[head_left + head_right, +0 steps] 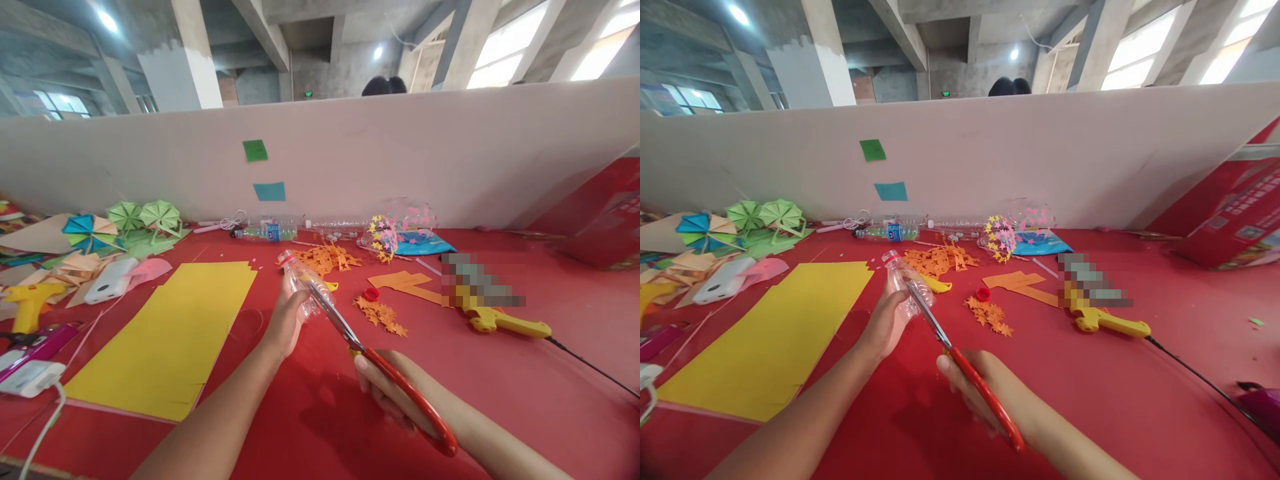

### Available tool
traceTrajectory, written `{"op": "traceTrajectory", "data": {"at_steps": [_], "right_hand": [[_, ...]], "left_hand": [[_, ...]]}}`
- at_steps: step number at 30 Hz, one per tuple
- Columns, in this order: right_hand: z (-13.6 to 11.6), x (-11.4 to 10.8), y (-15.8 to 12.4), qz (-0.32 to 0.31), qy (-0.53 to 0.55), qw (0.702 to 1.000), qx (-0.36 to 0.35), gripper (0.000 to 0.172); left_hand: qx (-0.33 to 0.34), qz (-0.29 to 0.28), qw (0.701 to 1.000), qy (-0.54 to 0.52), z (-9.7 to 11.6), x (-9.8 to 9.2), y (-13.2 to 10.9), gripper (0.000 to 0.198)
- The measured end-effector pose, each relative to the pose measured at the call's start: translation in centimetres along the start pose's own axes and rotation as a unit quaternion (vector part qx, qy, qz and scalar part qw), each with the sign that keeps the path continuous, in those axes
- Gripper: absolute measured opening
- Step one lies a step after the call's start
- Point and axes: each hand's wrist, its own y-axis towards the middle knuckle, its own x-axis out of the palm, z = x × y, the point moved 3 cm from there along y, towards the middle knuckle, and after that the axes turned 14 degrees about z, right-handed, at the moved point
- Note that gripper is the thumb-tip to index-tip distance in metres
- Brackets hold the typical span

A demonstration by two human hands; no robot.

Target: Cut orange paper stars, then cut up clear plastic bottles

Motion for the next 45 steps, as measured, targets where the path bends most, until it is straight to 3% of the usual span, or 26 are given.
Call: {"op": "traceTrajectory", "data": {"at_steps": [15, 21, 45], "right_hand": [[-0.43, 0.2, -0.13, 0.05, -0.034, 0.998, 0.021, 0.057], [0.09, 0.22, 0.17, 0.007, 0.011, 1.0, 0.005, 0.057], [0.13, 0.1, 0.33, 0.037, -0.025, 0.999, 0.03, 0.049]], "left_hand": [[0.011, -0.011, 1.0, 0.018, 0.1, -0.05, -0.11, 0.057], [0.028, -0.018, 0.998, 0.048, -0.02, 0.02, -0.21, 0.05], [0.042, -0.048, 0.996, 0.066, -0.21, 0.34, -0.47, 0.046]]}}
